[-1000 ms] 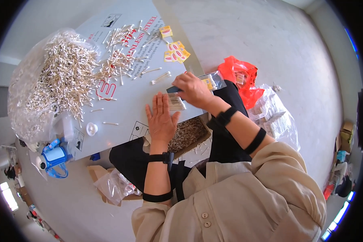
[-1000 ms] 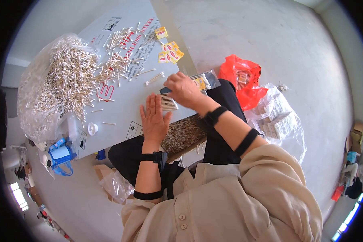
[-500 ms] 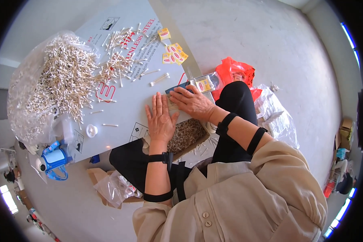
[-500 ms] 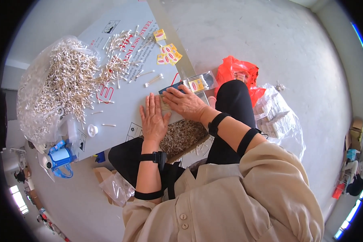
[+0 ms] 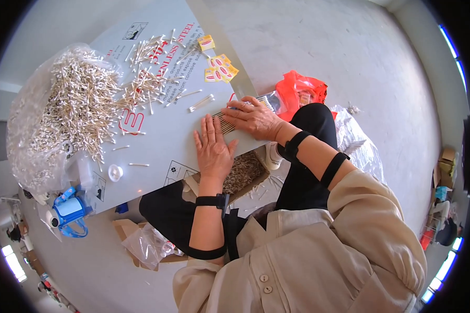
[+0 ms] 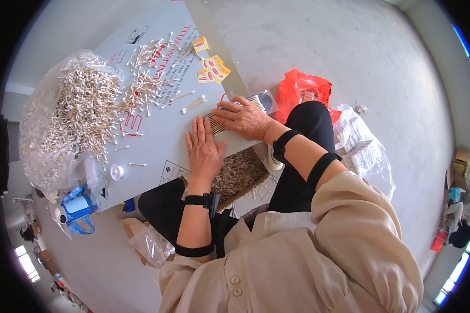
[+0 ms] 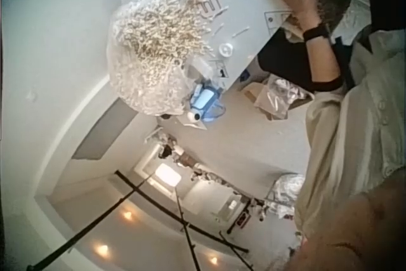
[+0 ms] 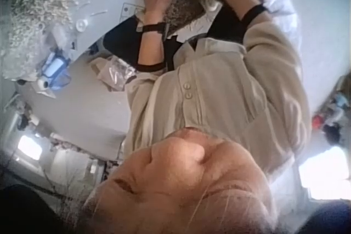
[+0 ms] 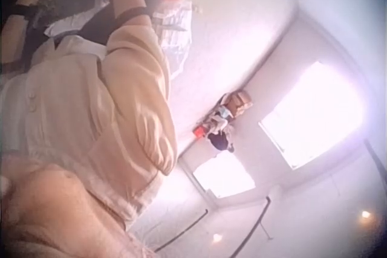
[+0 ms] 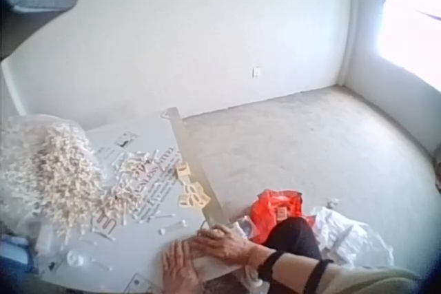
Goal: Packaging cotton swabs into clear plastic bags and applying labels on a production floor.
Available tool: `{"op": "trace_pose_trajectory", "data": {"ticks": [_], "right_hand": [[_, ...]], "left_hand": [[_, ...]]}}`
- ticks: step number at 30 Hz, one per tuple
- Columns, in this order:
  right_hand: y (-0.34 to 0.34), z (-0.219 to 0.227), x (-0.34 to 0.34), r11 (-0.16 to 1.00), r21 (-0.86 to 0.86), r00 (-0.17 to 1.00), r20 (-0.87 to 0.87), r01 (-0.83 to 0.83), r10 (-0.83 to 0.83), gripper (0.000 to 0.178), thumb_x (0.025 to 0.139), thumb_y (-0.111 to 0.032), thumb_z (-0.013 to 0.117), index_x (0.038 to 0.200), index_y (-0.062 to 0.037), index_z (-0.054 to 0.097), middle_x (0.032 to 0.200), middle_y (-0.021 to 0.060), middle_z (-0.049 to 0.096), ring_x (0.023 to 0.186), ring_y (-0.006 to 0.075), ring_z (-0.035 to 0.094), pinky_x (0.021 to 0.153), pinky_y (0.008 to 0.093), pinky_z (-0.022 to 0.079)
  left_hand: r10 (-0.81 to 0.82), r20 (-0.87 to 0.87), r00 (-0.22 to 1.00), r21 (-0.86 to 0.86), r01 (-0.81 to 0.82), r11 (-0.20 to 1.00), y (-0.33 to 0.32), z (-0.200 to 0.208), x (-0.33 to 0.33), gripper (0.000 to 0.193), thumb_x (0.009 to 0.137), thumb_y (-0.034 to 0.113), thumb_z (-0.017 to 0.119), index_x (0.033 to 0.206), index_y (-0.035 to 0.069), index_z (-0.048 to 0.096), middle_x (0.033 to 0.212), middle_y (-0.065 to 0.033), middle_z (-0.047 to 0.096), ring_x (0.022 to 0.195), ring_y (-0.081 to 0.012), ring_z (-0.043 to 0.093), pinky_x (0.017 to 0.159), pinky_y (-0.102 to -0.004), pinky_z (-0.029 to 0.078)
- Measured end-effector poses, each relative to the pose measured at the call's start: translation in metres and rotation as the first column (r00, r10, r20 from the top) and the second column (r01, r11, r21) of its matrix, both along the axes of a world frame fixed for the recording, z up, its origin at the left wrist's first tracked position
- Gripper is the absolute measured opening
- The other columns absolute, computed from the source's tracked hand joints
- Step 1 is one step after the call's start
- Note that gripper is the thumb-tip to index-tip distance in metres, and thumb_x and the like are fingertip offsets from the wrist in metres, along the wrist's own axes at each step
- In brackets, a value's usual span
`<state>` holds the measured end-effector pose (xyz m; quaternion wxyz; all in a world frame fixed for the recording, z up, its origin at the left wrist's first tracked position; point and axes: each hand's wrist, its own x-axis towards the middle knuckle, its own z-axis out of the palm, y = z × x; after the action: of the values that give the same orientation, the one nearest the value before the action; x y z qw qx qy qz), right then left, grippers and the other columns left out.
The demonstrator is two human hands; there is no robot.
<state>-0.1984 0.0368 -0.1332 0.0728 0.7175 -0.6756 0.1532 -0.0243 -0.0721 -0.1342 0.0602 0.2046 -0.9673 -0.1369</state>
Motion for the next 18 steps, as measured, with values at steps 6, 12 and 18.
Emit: {"op": "trace_pose_trajectory", "data": {"ticks": [6,12,18], "right_hand": [[0.014,-0.002,-0.004,0.998,-0.008,0.998,0.015,0.063,-0.062,0.043,0.084,-0.016,0.059,0.126,-0.0093,0.059,0.139,0.0054,0.053,0.130,0.0233,0.048,0.107,0.0473,0.034],[0.021,-0.004,-0.007,0.994,-0.018,0.993,0.023,0.112,-0.112,0.042,0.085,-0.019,0.058,0.125,-0.0087,0.059,0.137,0.0055,0.054,0.129,0.0235,0.048,0.108,0.0474,0.033],[0.034,0.009,-0.007,0.940,0.090,0.934,0.113,0.329,-0.338,0.059,0.087,-0.033,0.061,0.141,-0.0132,0.046,0.150,0.0073,0.039,0.141,0.0241,0.033,0.116,0.0508,0.019]], "left_hand": [[-0.025,-0.002,1.000,0.014,0.025,1.000,0.010,0.001,-0.011,0.077,0.093,0.042,0.055,0.150,0.000,0.026,0.159,-0.0161,0.020,0.148,-0.0311,0.015,0.119,-0.0510,0.010],[-0.031,0.006,1.000,0.021,0.031,0.999,0.017,0.002,-0.020,0.077,0.092,0.043,0.055,0.150,0.000,0.026,0.159,-0.0153,0.019,0.148,-0.0301,0.015,0.119,-0.0500,0.010],[-0.025,0.010,1.000,0.006,0.025,1.000,0.015,0.001,-0.018,0.077,0.093,0.044,0.055,0.151,0.001,0.026,0.159,-0.0153,0.020,0.148,-0.0300,0.016,0.119,-0.0501,0.010]]}}
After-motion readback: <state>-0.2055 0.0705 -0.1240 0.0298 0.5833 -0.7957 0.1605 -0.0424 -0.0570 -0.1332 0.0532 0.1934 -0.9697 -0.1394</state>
